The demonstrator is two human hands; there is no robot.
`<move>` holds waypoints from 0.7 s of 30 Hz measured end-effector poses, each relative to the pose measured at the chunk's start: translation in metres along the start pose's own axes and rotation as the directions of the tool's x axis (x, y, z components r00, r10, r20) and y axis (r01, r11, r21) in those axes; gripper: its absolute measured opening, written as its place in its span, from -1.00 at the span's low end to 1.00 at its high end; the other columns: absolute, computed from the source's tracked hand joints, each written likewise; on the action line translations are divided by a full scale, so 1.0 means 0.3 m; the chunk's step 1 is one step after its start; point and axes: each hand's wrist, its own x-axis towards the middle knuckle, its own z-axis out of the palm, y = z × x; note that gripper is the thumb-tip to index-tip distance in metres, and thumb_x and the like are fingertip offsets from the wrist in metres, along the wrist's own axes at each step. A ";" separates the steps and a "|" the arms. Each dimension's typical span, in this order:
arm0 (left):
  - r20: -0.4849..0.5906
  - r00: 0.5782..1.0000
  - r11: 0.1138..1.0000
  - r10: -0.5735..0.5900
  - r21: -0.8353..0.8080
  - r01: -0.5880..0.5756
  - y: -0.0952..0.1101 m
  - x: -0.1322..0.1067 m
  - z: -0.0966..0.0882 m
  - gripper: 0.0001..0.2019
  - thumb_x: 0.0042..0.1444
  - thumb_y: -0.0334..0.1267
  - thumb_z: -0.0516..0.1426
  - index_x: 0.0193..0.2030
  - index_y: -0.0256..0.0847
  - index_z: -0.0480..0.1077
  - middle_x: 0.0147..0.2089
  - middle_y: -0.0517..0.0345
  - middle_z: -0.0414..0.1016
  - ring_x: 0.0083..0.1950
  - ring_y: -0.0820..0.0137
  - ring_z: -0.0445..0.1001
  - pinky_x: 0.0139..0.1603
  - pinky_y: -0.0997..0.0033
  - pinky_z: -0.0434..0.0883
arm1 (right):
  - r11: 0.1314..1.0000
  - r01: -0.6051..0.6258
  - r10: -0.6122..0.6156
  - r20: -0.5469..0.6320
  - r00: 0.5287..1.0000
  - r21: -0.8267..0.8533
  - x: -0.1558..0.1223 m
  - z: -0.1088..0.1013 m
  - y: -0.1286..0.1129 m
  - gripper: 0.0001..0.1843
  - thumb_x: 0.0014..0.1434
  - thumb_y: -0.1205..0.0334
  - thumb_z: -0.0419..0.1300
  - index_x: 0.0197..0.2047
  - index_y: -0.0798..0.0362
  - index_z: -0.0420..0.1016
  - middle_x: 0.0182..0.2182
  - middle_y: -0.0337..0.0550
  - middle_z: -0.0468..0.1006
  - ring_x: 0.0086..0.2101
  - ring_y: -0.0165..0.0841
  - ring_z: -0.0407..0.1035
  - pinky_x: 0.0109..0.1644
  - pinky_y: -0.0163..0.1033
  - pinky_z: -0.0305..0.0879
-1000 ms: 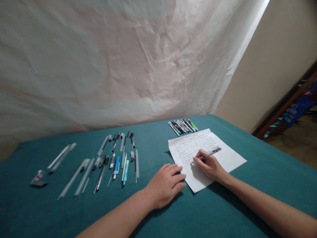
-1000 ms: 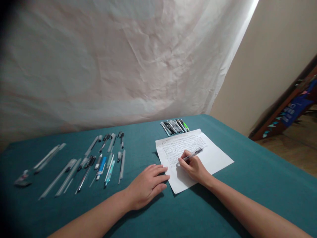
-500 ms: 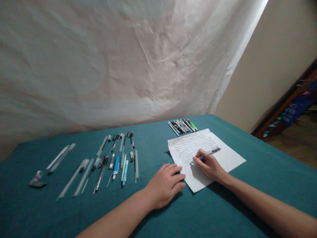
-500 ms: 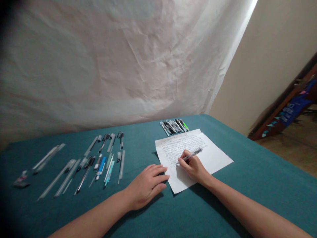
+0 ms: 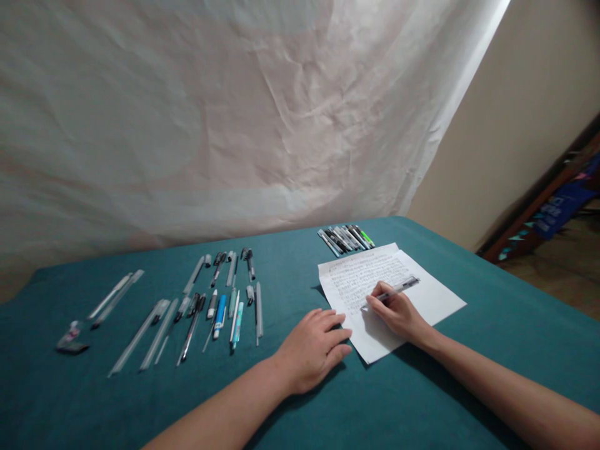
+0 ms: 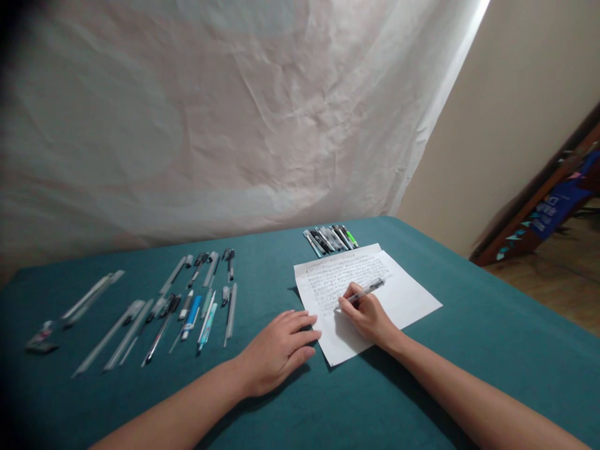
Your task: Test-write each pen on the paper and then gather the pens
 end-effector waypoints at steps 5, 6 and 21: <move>-0.007 1.000 1.000 0.006 -0.012 -0.006 0.000 0.000 0.000 -0.66 0.19 -0.13 -0.13 0.02 -0.09 0.29 0.12 0.07 0.25 0.16 0.28 0.16 0.14 0.14 0.06 | 1.000 0.012 -0.012 0.004 1.000 0.005 -0.003 0.002 -0.003 -0.79 0.12 0.13 0.01 -0.47 0.06 0.20 -0.64 -0.33 0.20 -0.61 -0.48 0.09 -0.55 -0.36 0.04; -0.006 1.000 1.000 0.005 -0.014 -0.005 0.000 0.000 0.001 -0.66 0.19 -0.13 -0.13 0.02 -0.09 0.29 0.12 0.07 0.25 0.16 0.28 0.15 0.13 0.13 0.06 | 1.000 0.014 -0.014 0.004 1.000 0.008 -0.003 0.002 -0.004 -0.78 0.12 0.13 0.01 -0.48 0.06 0.20 -0.64 -0.33 0.20 -0.61 -0.48 0.10 -0.55 -0.36 0.04; -0.001 1.000 1.000 0.007 -0.013 -0.007 0.001 -0.001 -0.003 -0.66 0.19 -0.13 -0.14 0.03 -0.09 0.28 0.13 0.07 0.25 0.15 0.28 0.15 0.14 0.13 0.06 | 1.000 0.012 -0.012 0.004 1.000 -0.011 -0.003 0.002 0.009 -0.80 0.11 0.14 0.01 -0.48 0.04 0.18 -0.66 -0.36 0.18 -0.62 -0.48 0.10 -0.56 -0.36 0.03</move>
